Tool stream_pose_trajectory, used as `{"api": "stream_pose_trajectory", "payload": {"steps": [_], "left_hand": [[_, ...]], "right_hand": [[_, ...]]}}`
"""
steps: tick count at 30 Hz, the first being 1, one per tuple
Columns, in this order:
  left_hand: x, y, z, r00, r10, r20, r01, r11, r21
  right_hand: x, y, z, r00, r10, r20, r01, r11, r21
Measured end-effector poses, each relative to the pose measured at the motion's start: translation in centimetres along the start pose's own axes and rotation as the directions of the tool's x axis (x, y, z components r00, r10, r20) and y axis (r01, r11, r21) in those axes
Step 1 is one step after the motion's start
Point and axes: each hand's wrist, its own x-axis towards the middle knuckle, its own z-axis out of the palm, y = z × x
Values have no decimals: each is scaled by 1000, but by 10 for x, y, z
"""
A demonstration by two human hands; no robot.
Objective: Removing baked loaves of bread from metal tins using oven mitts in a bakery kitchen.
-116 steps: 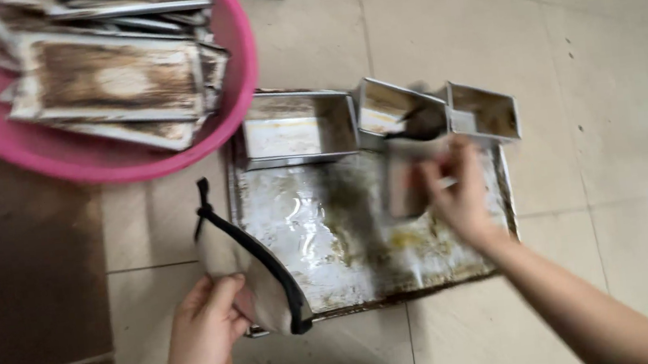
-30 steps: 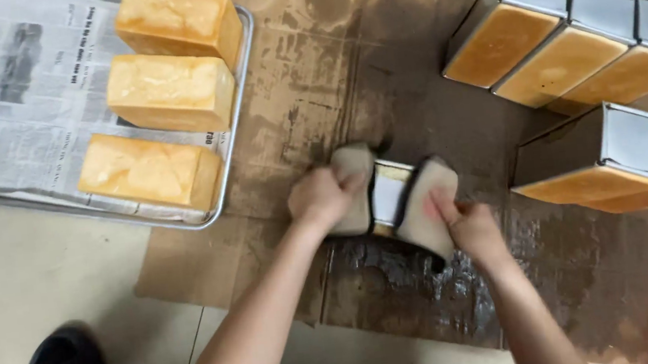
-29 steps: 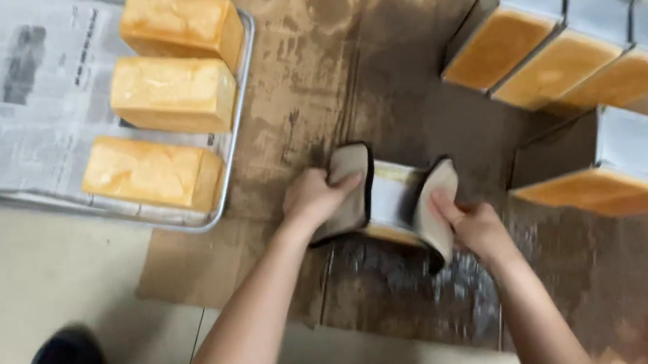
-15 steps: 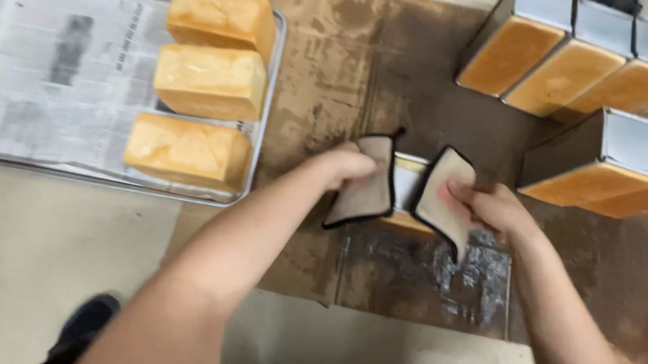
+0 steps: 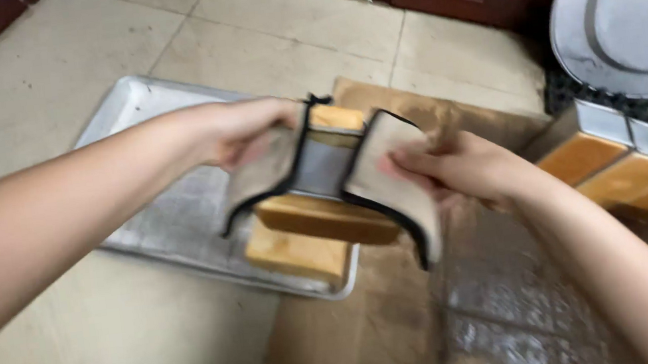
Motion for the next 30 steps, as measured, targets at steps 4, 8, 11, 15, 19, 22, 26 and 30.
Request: {"api": "stream_pose_trajectory", "payload": {"steps": [4,8,11,15,19,22,26,30], "left_hand": [[-10,-29,-122,972,72,-222,-67,997,32],[28,-72,-208,745,359,-563,-286,933,216],[74,-111,-242,659,470,-587,-496,858,131],[137,-152,-262,555,608,-568,-696,713,83],[156,-176,-254,650,514,-561,-623,782,-6],[168,-192,-259,630,547,-552,-688,723,-69],[162,-201,-251,473,691,-547,-808,588,44],[150,-188,-249,476,659,-582,-818,574,-19]], "right_hand": [[84,-107,77,992,53,-111,-56,998,-19],[197,-112,148,931,-139,-337,159,987,31],[247,-97,197,789,-287,-544,339,941,-3],[259,-76,237,622,-287,-729,434,901,15],[262,-57,261,608,-230,-760,412,910,54],[265,-51,274,569,-232,-789,441,896,55],[264,-45,278,482,-234,-844,521,851,62],[257,-47,271,477,-248,-843,492,870,23]]}}
